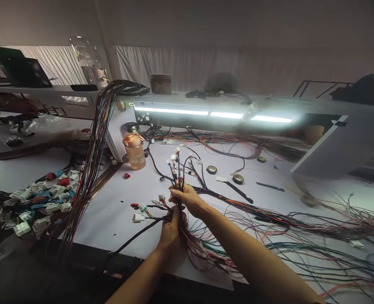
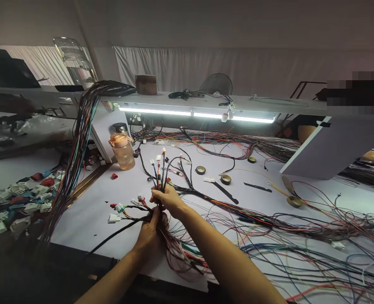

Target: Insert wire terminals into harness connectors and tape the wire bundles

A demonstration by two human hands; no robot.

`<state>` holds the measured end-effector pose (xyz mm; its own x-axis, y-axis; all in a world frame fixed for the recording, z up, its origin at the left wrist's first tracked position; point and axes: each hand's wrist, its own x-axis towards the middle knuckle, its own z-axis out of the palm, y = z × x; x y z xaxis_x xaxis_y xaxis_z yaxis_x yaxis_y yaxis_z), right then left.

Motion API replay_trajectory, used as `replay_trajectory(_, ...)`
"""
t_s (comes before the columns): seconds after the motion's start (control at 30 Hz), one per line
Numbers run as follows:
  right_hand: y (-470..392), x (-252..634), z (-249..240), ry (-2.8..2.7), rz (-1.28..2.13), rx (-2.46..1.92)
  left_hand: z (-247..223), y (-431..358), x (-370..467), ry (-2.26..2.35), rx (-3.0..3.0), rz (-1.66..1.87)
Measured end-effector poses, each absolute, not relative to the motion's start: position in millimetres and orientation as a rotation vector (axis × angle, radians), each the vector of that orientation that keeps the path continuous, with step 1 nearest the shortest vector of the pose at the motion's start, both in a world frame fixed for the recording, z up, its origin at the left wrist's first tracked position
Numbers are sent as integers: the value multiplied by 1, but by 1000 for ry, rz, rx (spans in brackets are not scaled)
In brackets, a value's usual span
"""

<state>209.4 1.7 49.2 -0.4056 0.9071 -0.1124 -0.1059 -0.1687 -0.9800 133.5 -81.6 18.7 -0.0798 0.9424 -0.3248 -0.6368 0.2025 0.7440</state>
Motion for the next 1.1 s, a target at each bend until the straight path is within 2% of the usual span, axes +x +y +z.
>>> replay_trajectory(0.33, 21, 192, 88, -1367, 1598, -823, 8, -79, 132, 897, 449, 1398)
replay_trajectory(0.43, 29, 187, 80, -1450, 1549, -856, 4, -73, 128, 865, 381, 1376)
replay_trajectory(0.63, 56, 189, 47, -1592, 1509, -1215, 8, -72, 125, 861, 203, 1336)
replay_trajectory(0.93, -18, 216, 42, -1846, 1022, -1417, 14, -72, 123, 938, 74, 1349)
replay_trajectory(1.1, -4, 211, 35, -1885, 1163, -1352, 15, -71, 117, 1106, 154, 1232)
